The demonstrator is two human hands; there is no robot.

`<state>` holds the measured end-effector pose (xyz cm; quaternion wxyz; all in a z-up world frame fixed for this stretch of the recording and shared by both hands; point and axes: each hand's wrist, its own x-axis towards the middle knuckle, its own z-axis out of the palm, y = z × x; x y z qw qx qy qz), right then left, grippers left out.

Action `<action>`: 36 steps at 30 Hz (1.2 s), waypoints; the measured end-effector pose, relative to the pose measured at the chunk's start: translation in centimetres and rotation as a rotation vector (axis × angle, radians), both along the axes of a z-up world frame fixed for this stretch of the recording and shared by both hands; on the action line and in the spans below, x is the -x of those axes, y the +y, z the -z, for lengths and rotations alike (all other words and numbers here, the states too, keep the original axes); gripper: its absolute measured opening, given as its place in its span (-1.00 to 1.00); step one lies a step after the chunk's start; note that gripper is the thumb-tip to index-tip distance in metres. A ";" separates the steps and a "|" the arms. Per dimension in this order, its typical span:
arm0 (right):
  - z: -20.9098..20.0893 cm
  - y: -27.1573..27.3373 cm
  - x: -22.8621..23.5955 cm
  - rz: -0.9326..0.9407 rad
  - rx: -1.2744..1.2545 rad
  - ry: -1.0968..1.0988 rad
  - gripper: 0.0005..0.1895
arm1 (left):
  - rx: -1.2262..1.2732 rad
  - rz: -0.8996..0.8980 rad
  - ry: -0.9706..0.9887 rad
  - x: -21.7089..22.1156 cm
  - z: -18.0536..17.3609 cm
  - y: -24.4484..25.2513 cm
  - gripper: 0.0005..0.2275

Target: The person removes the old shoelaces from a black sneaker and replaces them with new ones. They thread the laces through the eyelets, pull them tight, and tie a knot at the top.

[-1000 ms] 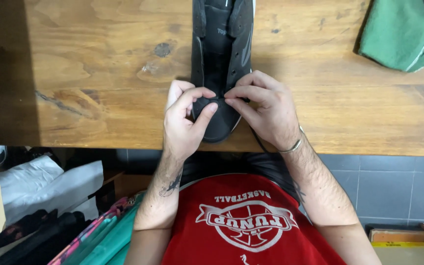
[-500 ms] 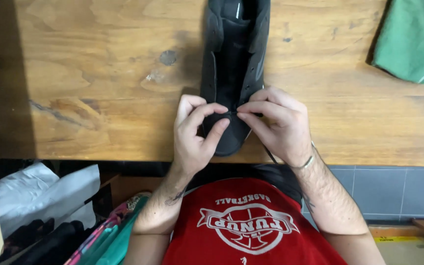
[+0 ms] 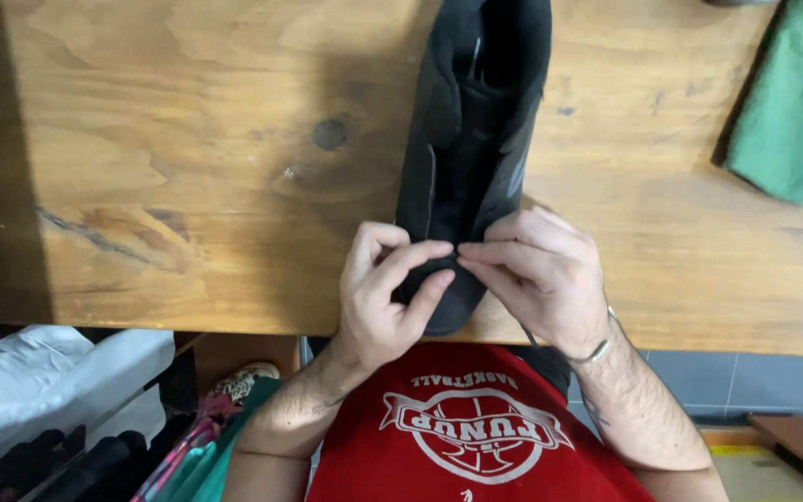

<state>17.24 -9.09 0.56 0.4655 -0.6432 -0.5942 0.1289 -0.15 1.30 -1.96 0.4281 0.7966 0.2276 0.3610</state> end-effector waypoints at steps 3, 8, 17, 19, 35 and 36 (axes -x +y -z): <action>-1.1 0.3 0.2 0.002 0.020 -0.019 -0.98 | -0.056 -0.017 0.021 0.1 0.1 0.1 -0.81; -3.3 0.2 0.5 0.036 0.108 -0.096 -0.94 | -0.070 -0.041 -0.005 -0.1 0.5 0.1 -0.79; -1.9 -0.1 0.8 0.066 0.145 -0.234 -0.92 | -0.066 -0.058 -0.057 -0.2 0.7 0.4 -0.79; -1.8 0.2 0.8 0.057 0.137 -0.230 -0.92 | -0.062 -0.056 -0.060 -0.1 0.7 0.6 -0.79; -2.7 0.3 1.5 0.084 0.125 -0.116 -0.94 | -0.308 0.016 0.019 0.8 -1.8 1.4 -0.88; -2.6 0.2 1.6 0.096 0.112 -0.122 -0.97 | -0.299 0.029 0.035 0.7 -2.1 1.3 -0.89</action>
